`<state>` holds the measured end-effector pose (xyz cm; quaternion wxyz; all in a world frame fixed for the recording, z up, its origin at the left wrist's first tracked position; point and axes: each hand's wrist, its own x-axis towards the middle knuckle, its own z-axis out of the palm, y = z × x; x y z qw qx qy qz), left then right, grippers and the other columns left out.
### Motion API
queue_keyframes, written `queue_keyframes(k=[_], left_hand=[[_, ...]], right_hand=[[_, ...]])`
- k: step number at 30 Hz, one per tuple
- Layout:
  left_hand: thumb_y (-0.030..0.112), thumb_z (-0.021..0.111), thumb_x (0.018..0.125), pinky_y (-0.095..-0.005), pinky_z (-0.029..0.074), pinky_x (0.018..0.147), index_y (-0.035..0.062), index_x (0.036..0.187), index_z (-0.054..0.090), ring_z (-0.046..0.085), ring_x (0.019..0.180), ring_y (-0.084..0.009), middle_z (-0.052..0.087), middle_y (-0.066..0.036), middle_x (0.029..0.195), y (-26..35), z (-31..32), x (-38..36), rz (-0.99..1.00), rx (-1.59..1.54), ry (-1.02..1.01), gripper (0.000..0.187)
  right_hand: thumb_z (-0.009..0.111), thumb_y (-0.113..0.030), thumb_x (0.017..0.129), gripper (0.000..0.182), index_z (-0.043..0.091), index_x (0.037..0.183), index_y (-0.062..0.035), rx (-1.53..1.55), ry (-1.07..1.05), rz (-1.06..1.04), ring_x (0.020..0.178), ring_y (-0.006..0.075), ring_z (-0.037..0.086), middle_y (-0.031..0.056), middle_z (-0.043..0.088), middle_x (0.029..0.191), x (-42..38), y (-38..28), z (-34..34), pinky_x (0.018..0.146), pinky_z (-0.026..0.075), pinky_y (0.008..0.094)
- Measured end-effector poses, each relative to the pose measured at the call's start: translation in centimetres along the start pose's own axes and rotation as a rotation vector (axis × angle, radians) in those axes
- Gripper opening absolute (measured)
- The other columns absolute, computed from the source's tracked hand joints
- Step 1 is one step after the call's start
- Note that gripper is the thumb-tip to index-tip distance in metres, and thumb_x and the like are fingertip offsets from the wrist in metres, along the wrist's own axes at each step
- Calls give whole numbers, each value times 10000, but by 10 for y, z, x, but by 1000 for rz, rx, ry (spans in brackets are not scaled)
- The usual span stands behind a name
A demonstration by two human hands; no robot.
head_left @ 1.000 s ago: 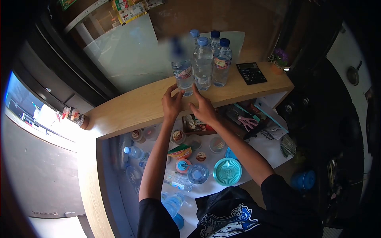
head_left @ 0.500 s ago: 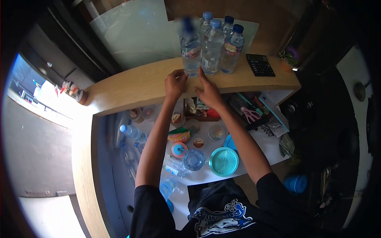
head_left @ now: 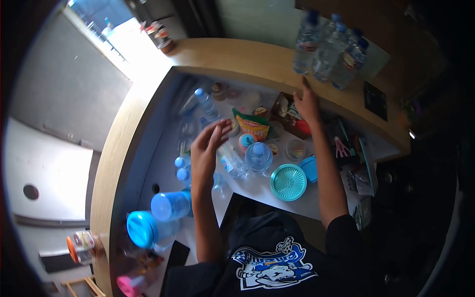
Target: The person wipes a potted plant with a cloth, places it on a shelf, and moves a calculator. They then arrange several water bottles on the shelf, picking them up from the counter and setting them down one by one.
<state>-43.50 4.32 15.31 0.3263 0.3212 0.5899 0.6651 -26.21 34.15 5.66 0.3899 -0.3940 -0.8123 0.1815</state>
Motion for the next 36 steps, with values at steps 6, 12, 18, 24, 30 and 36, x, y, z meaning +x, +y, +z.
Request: queue_keyframes(k=[6, 12, 18, 24, 30, 36], left_hand=[[176, 606, 1019, -343, 526, 953, -27, 1195, 661, 677, 1108, -229, 704, -140, 1142, -22, -37, -91, 8, 13, 387, 274], [193, 594, 1014, -329, 538, 891, -12, 1139, 691, 700, 1012, -213, 730, -127, 1052, 18, -85, -62, 214, 158, 503, 260], [265, 603, 1006, -346, 533, 933, 8, 1191, 684, 689, 1078, -227, 716, -130, 1138, 0, -152, 36, 40, 295, 260, 327], [234, 644, 988, -311, 515, 906, 33, 1287, 639, 664, 1086, -180, 696, -90, 1213, -76, -183, 135, -104, 305, 29, 360], [69, 690, 908, -343, 524, 984, -34, 1366, 542, 638, 1201, -271, 635, -187, 1323, -151, -187, 202, -124, 343, -84, 492], [32, 732, 868, -372, 514, 1019, -50, 1427, 472, 596, 1263, -304, 554, -223, 1422, -191, -169, 235, -26, 498, -149, 621]], right_hand=[[647, -122, 942, 480, 530, 1370, 61, 537, -44, 240, 1220, 355, 626, 269, 614, 1322, -34, -83, -26, 1005, 522, 394], [639, -103, 950, 414, 568, 1336, 30, 690, -205, 44, 1176, 312, 660, 237, 676, 1231, -75, -208, -34, 1004, 523, 371], [662, -36, 902, 428, 562, 1310, 47, 731, -261, -49, 1171, 341, 658, 243, 667, 1238, -85, -261, 31, 1020, 514, 395], [676, -17, 894, 537, 473, 1385, 59, 660, -217, 265, 1286, 313, 577, 254, 590, 1343, -80, -240, 160, 1104, 454, 397], [757, -66, 840, 648, 456, 1403, 44, 371, -101, 350, 1272, 360, 577, 260, 583, 1352, -55, -200, 254, 1072, 463, 410], [804, -81, 789, 687, 487, 1390, 16, 231, -86, 344, 1232, 384, 597, 253, 609, 1322, -36, -172, 304, 1019, 480, 415]])
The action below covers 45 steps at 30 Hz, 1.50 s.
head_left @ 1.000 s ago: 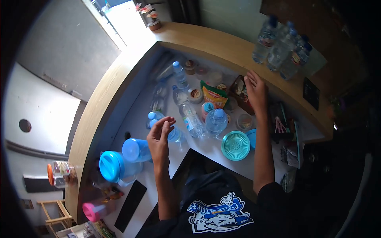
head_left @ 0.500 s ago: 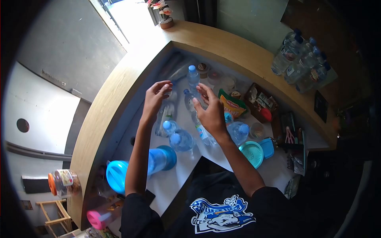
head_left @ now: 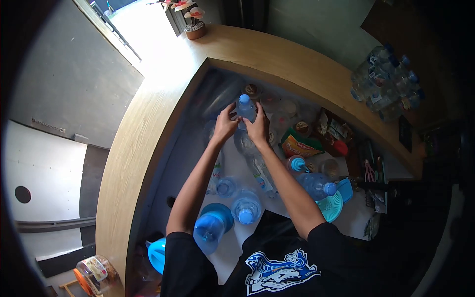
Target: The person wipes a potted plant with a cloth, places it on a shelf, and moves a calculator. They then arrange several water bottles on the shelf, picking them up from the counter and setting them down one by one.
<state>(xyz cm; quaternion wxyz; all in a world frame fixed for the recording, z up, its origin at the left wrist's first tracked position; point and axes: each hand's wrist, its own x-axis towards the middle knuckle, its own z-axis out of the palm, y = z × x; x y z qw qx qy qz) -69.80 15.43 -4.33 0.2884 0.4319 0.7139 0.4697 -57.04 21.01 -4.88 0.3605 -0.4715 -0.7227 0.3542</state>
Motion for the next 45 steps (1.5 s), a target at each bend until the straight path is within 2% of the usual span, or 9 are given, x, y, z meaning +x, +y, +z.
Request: queue_keyframes(k=[6, 13, 18, 25, 28, 33, 40, 43, 45], left_hand=[[-7, 762, 825, -393, 518, 1021, -41, 1483, 386, 539, 1326, -334, 524, -260, 1436, -16, 11, 11, 49, -61, -40, 758], [-8, 789, 773, -438, 516, 1005, 7, 1419, 493, 545, 1305, -389, 594, -253, 1356, -4, 9, 0, 93, -74, 27, 710], [-2, 796, 763, -426, 516, 1005, -11, 1377, 536, 596, 1251, -369, 637, -261, 1283, 23, 0, -12, 153, -35, 39, 667], [7, 817, 762, -382, 482, 1050, -21, 1402, 540, 607, 1252, -271, 657, -209, 1301, 133, -32, -37, 311, -199, 38, 698], [42, 823, 792, -372, 479, 1055, -27, 1419, 527, 613, 1235, -256, 654, -198, 1309, 198, -38, -49, 379, -299, 20, 697], [142, 822, 849, -344, 509, 1005, -66, 1426, 494, 639, 1184, -245, 653, -222, 1292, 284, -28, -55, 413, -408, -56, 696], [143, 800, 866, -329, 532, 958, -127, 1418, 455, 668, 1118, -232, 685, -253, 1207, 317, 39, -7, 485, -459, -189, 705], [139, 803, 855, -325, 535, 944, -134, 1397, 470, 680, 1094, -228, 706, -250, 1160, 315, 71, 17, 521, -453, -237, 691], [141, 803, 853, -325, 536, 938, -126, 1399, 472, 682, 1092, -228, 705, -253, 1162, 309, 90, 32, 515, -444, -272, 692]], right_hand=[[834, -91, 756, 653, 553, 1343, -33, 71, -24, 4, 1151, 360, 656, 204, 687, 1209, 6, 19, 10, 946, 516, 411], [838, -66, 739, 605, 594, 1291, -22, 63, -31, 87, 1170, 339, 655, 202, 691, 1209, 3, 11, 9, 929, 524, 395], [781, -39, 771, 579, 590, 1317, -68, 97, 71, 62, 1095, 410, 652, 214, 696, 1144, -10, -13, -9, 882, 526, 461], [790, -11, 774, 587, 561, 1313, 7, 261, 249, -184, 1102, 422, 646, 258, 681, 1123, -15, -100, -76, 896, 517, 451], [743, 82, 821, 609, 512, 1382, 39, 371, 85, -108, 1252, 290, 609, 226, 643, 1302, -15, -160, -142, 1067, 480, 382], [737, 54, 839, 587, 524, 1385, 28, 269, 203, -236, 1240, 283, 618, 231, 655, 1276, -5, -203, -223, 1073, 476, 397], [733, 28, 857, 570, 526, 1388, 27, 148, 246, -217, 1231, 291, 622, 230, 663, 1259, 38, -174, -288, 1044, 498, 384], [756, -19, 844, 504, 572, 1310, 38, 220, 380, -384, 1148, 299, 676, 234, 698, 1168, 66, -121, -288, 899, 534, 377], [755, -31, 857, 521, 558, 1335, 41, 270, 365, -369, 1173, 264, 660, 219, 692, 1204, 74, -101, -292, 920, 527, 367]])
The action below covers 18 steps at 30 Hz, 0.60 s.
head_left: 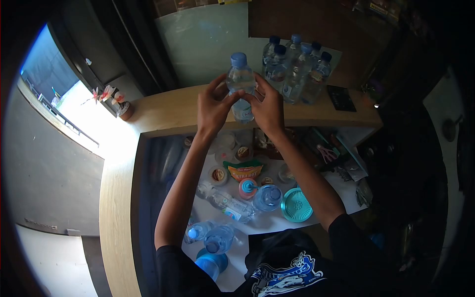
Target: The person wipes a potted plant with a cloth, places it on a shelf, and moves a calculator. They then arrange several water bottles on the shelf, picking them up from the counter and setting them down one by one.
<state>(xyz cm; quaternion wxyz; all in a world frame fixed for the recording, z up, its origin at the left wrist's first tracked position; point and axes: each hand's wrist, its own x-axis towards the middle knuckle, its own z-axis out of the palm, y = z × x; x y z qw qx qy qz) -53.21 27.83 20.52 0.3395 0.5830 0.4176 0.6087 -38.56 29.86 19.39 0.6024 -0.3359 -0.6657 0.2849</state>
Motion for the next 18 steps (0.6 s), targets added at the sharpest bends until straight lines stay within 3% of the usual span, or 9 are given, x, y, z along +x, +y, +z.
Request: queue_keyframes(k=[4, 8, 11, 13, 16, 18], left_hand=[[145, 800, 854, -334, 537, 934, -110, 1403, 474, 683, 1098, -235, 705, -251, 1167, -26, 17, 14, 8, 6, -19, 688], [135, 777, 876, -344, 540, 937, -104, 1384, 499, 673, 1126, -253, 688, -255, 1206, -28, 24, 17, 22, 122, 12, 626], [127, 746, 906, -348, 542, 938, -82, 1355, 544, 664, 1152, -272, 678, -253, 1230, -71, 19, 18, 161, 68, 28, 535], [123, 731, 919, -354, 542, 937, -71, 1331, 573, 660, 1165, -285, 680, -243, 1229, -63, 24, 7, 77, 104, 57, 482], [130, 719, 930, -367, 543, 933, -67, 1305, 597, 662, 1167, -308, 688, -230, 1216, -67, 24, -5, -57, 104, 49, 441], [138, 719, 931, -375, 544, 927, -69, 1295, 604, 666, 1162, -319, 693, -226, 1205, -75, 25, -12, -118, 137, 31, 435]], right_hand=[[754, -40, 869, 585, 516, 1399, 28, -29, 28, 81, 1192, 230, 644, 194, 675, 1261, 3, 20, -13, 953, 515, 351], [756, -40, 868, 634, 486, 1439, 7, -52, 6, 109, 1221, 259, 627, 220, 645, 1300, 9, 34, -19, 973, 519, 360], [753, -51, 878, 624, 494, 1444, -10, -61, 13, 86, 1244, 273, 609, 226, 625, 1325, 7, 48, -20, 991, 528, 362], [735, -27, 886, 618, 485, 1451, -13, -43, 37, 65, 1243, 274, 612, 226, 622, 1330, -5, 56, -19, 993, 526, 354], [701, 26, 890, 614, 471, 1459, -9, -155, 60, 208, 1250, 266, 613, 216, 615, 1347, -39, 65, -14, 989, 525, 352], [705, -17, 892, 584, 491, 1435, -8, -100, 93, 168, 1174, 342, 646, 257, 646, 1256, -65, 89, -5, 943, 532, 391]])
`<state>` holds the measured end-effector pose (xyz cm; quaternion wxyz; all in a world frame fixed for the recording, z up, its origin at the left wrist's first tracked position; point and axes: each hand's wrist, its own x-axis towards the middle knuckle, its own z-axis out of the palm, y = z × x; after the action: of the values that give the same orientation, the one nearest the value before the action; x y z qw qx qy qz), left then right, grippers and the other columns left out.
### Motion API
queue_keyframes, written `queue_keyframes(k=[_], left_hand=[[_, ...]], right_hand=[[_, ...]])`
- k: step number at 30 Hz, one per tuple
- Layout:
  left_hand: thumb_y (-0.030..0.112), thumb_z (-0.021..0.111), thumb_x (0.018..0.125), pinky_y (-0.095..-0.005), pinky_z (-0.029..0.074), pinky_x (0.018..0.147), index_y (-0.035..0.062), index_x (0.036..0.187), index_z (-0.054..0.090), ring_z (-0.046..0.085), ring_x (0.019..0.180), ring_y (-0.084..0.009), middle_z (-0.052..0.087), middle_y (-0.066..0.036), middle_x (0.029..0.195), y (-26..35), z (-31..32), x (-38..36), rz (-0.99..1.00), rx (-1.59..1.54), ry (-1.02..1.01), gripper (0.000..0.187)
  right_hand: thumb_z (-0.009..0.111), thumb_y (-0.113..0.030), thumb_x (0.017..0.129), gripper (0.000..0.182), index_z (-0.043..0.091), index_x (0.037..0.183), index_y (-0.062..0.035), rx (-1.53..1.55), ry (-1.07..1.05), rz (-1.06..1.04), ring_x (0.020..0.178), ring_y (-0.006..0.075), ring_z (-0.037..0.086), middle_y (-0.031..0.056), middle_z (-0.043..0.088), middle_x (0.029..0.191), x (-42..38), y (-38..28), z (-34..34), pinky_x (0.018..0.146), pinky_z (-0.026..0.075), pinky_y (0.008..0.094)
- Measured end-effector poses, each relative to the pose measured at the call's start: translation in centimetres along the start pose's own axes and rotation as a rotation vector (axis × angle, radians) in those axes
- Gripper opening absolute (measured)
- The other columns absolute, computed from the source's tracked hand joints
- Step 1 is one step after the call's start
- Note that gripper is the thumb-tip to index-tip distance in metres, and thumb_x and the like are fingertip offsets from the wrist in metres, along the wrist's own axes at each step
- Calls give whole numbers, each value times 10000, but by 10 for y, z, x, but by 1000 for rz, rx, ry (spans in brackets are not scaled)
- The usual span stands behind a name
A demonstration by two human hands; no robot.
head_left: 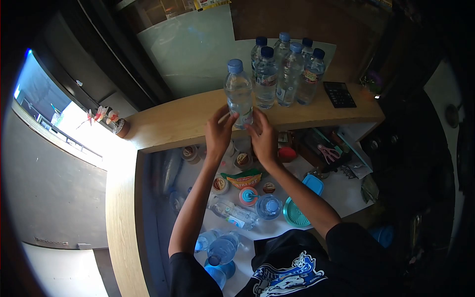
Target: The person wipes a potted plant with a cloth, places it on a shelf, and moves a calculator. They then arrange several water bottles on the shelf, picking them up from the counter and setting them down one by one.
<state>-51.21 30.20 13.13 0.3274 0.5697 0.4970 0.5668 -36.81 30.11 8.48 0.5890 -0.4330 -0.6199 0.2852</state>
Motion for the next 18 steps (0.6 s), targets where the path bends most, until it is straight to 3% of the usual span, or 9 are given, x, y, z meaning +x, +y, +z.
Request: queue_keyframes(k=[1, 4, 7, 14, 18], left_hand=[[142, 722, 929, -378, 544, 924, -70, 1291, 606, 669, 1157, -322, 694, -227, 1200, -4, 1, -3, -13, 42, -4, 436], [153, 729, 923, -377, 544, 919, -71, 1289, 607, 672, 1153, -323, 698, -229, 1190, -15, 3, -1, -3, 112, 12, 446], [171, 721, 937, -352, 540, 915, -62, 1293, 609, 678, 1119, -275, 697, -203, 1203, -31, 12, 8, 19, 88, 48, 440], [180, 706, 952, -344, 562, 907, -62, 1342, 567, 664, 1124, -263, 638, -214, 1303, -76, 27, 54, 30, 19, 101, 479], [191, 719, 942, -328, 581, 829, -62, 1340, 569, 684, 1052, -239, 650, -210, 1272, -63, 36, 64, -101, -84, 145, 495]], right_hand=[[707, -39, 893, 570, 500, 1423, -7, 30, 15, -19, 1137, 380, 663, 277, 662, 1211, -6, 2, 3, 920, 536, 411], [659, -42, 915, 568, 457, 1439, 40, -290, -23, -144, 1197, 427, 606, 312, 593, 1308, -15, -4, -3, 968, 508, 447], [617, -39, 912, 628, 364, 1472, 93, -295, -117, -215, 1271, 463, 527, 352, 474, 1419, -2, 6, -1, 1034, 463, 473], [603, -81, 890, 711, 265, 1467, 160, -369, -315, -47, 1338, 484, 444, 404, 357, 1476, 38, 18, 7, 1108, 411, 482], [594, -116, 893, 721, 256, 1457, 178, -394, -343, -35, 1352, 497, 420, 421, 318, 1487, 54, 30, 12, 1106, 418, 481]])
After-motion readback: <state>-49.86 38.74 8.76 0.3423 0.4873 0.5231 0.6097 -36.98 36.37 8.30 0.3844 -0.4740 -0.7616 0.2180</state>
